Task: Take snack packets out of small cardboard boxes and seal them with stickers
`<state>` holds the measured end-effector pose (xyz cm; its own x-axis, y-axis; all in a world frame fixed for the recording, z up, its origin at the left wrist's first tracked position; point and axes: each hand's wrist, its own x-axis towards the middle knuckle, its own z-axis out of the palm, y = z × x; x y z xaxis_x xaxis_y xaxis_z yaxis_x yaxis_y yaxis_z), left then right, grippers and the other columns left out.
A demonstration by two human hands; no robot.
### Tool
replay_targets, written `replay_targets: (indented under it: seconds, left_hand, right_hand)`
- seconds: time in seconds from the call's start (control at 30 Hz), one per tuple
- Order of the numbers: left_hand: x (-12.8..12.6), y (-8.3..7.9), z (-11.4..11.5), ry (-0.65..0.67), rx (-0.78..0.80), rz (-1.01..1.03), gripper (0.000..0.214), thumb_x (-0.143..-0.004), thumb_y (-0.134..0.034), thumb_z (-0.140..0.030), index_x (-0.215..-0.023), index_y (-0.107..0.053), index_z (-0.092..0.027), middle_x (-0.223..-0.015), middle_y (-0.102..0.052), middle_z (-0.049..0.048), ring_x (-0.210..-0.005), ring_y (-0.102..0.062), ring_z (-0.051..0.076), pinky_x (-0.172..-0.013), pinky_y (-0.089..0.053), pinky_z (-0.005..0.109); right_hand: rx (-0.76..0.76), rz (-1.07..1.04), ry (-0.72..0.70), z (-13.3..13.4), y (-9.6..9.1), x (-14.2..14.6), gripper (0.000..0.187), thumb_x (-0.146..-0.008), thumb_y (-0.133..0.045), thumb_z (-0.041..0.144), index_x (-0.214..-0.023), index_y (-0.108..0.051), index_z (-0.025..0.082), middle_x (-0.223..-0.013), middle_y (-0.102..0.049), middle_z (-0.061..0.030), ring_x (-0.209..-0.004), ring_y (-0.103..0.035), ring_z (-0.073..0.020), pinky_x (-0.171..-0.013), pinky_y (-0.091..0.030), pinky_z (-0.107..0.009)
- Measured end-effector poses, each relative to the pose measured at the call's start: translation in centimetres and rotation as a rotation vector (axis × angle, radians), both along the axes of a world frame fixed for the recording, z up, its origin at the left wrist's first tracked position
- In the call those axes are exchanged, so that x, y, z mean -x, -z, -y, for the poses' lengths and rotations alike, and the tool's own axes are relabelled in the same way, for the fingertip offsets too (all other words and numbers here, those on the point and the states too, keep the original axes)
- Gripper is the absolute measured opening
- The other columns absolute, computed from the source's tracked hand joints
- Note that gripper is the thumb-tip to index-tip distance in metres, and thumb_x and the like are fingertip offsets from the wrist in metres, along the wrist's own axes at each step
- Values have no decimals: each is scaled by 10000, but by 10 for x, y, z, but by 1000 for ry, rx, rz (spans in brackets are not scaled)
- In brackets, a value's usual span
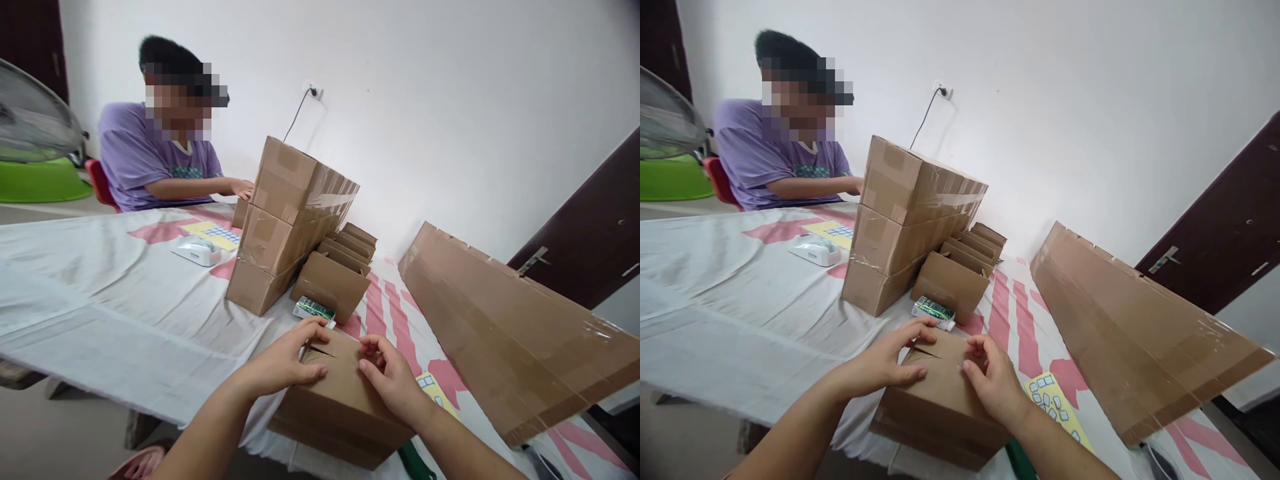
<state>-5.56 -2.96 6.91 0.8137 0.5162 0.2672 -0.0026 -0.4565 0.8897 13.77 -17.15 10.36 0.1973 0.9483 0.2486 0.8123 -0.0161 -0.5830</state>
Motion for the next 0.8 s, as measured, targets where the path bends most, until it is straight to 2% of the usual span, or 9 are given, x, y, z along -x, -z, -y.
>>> replay_targets:
  seconds: [0.17,0.33,0.53,0.6,0.67,0.8]
  left_hand:
    - [-1,0,0,-3,-14,-2,343,-662,-674,-267,-978,-556,-211,-1418,-435,96,-1271,-454,288,-1061,-369,391]
    - [-1,0,1,-3,0,-5,354,-663,-671,-273,-993,-563,-208,-1427,-430,97,-1272,-457,295,-1058,-376,389]
    - [0,-2,2,3,14,-4,326,-646,-678,-276,-949,-583,-203,-1423,-427,98,-1259,-470,291,-1057,-380,383]
    - [1,-2,2,4,10,-6,341,-649,-677,-275,-969,-582,-202,-1424,-420,99,-1257,-470,287,-1052,-382,383]
    - [1,-1,2,4,4,0,367,-659,-673,-274,-1008,-578,-208,-1419,-423,96,-1262,-463,282,-1046,-386,384]
    - [1,0,0,-2,-6,16,369,-668,-670,-274,-1022,-584,-218,-1391,-451,85,-1251,-471,280,-1032,-398,385]
  right_hand:
    - [-71,172,11,0,2,5,106,-858,-484,158,-893,-568,214,-909,-651,-44,-889,-611,-208,-807,-486,-356]
    - [-75,187,30,-5,1,7,118,-838,-504,146,-922,-545,219,-886,-659,-30,-819,-622,-191,-745,-502,-327]
    - [-59,519,46,-13,7,6,125,-882,-404,147,-812,-488,207,-810,-580,-59,-786,-565,-217,-719,-458,-360]
    - [-74,485,35,-11,10,5,112,-886,-394,153,-815,-460,210,-819,-563,-58,-780,-552,-211,-706,-454,-351]
    - [-111,354,6,-7,9,3,85,-902,-390,178,-846,-442,214,-831,-555,-47,-772,-549,-196,-696,-459,-332]
    - [-210,107,-46,5,-2,-1,45,-930,-391,218,-927,-435,225,-865,-534,-22,-791,-554,-166,-721,-476,-303]
